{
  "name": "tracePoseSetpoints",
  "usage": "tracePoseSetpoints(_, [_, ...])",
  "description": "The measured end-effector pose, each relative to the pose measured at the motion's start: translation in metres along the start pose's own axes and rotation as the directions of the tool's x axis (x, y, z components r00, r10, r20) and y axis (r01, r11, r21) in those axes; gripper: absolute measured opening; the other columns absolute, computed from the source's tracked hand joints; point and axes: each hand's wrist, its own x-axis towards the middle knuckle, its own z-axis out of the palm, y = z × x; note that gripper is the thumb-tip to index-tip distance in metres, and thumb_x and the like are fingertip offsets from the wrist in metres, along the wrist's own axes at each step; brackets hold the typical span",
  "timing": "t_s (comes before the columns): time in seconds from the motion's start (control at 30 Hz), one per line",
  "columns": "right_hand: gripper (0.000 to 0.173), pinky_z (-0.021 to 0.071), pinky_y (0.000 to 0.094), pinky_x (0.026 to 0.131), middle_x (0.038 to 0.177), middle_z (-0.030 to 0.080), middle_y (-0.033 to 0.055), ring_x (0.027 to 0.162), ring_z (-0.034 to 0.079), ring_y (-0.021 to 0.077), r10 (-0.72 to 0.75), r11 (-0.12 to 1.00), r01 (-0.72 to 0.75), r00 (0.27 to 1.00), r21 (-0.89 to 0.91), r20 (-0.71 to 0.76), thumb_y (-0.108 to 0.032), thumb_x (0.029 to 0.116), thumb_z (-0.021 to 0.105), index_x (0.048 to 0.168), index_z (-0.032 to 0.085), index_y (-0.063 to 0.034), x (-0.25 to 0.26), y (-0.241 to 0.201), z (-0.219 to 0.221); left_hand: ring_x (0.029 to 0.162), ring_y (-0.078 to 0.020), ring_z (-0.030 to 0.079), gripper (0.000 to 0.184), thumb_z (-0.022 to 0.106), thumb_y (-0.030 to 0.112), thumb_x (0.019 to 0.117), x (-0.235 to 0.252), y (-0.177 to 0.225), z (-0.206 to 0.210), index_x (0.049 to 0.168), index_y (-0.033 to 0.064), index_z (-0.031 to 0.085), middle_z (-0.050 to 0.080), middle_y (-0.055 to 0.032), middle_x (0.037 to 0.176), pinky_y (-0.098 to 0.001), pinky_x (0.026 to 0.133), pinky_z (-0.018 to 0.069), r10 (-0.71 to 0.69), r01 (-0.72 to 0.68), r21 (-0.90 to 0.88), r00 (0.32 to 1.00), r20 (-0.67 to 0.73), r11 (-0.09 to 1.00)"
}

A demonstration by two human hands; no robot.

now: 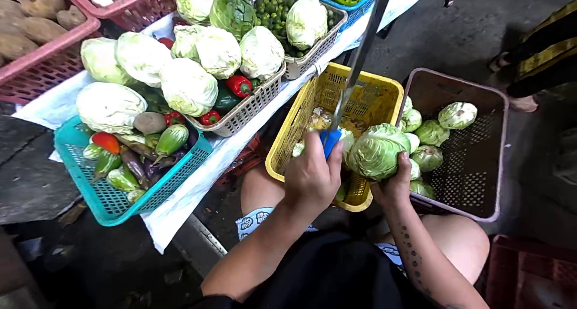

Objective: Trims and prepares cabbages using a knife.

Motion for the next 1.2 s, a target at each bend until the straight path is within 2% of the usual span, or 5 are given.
tracePoseSetpoints(0.2, [0.096, 0.0571, 0.0527, 0.093, 0.127, 0.063, 0.0108, 0.115, 0.064, 0.0254, -0.051, 0.998, 0.05, 0.996, 0.024, 0.067, -0.074, 0.0734, 0.074, 0.144, 0.043, -0.0166, 0.001, -0.011, 0.0, 0.11, -0.0397, 0.069, 0.048, 0.039, 0.041, 0.1101, -0.042, -0.052, 0.054, 0.136, 0.0027, 0.05, 0.068, -0.0216, 0.113, -0.0568, 0.091, 0.0555, -0.522, 0.167, 0.505, 0.439, 0.731, 0.847])
tracePoseSetpoints(0.53, [0.097, 0.0513, 0.0625, 0.099, 0.128, 0.064, 0.0185, 0.118, 0.062, 0.0363, 0.223, 0.725, -0.435, 0.882, 0.534, 0.415, -0.091, 0.074, 0.05, 0.134, 0.058, -0.0139, -0.02, -0.001, -0.027, 0.05, -0.0154, 0.062, 0.057, 0.08, 0.033, 0.0898, -0.025, -0.035, 0.042, 0.125, 0.0016, 0.049, 0.072, -0.009, 0.088, -0.0317, 0.047, 0.0573, -0.289, 0.605, -0.548, 0.779, 0.557, 0.578])
tracePoseSetpoints(0.63, [0.082, 0.057, 0.0515, 0.093, 0.122, 0.068, 0.0111, 0.113, 0.066, 0.0256, 0.228, 0.817, -0.34, 0.932, 0.465, 0.282, -0.082, 0.0938, 0.023, 0.134, 0.056, -0.0182, -0.014, 0.003, -0.031, 0.066, -0.0141, 0.068, 0.086, 0.092, 0.047, 0.0722, -0.035, -0.021, 0.054, 0.133, 0.0044, 0.048, 0.068, -0.0081, 0.097, -0.0325, 0.059, 0.0628, -0.275, 0.547, -0.468, 0.803, 0.529, 0.694])
tracePoseSetpoints(0.77, [0.073, 0.0573, 0.0475, 0.094, 0.12, 0.067, 0.0109, 0.112, 0.066, 0.0227, 0.162, 0.923, -0.208, 0.973, 0.323, 0.164, -0.073, 0.0972, 0.037, 0.139, 0.048, -0.0142, -0.018, 0.009, -0.024, 0.109, -0.0252, 0.068, 0.117, 0.093, 0.059, 0.0636, -0.037, -0.004, 0.073, 0.15, 0.0024, 0.038, 0.068, -0.0167, 0.119, -0.0452, 0.098, 0.0557, -0.293, 0.402, -0.163, 0.842, 0.453, 0.901])
tracePoseSetpoints(1.2, [0.069, 0.056, 0.0519, 0.097, 0.123, 0.066, 0.0145, 0.114, 0.066, 0.0269, 0.063, 0.919, -0.095, 0.994, 0.382, 0.094, -0.064, 0.0937, 0.058, 0.14, 0.049, -0.0135, -0.024, -0.016, -0.026, 0.071, -0.0094, 0.068, 0.064, 0.08, 0.025, 0.0855, -0.019, -0.017, 0.057, 0.14, 0.0092, 0.052, 0.071, -0.0007, 0.092, -0.0283, 0.065, 0.0606, -0.132, 0.267, -0.276, 0.895, 0.427, 0.923])
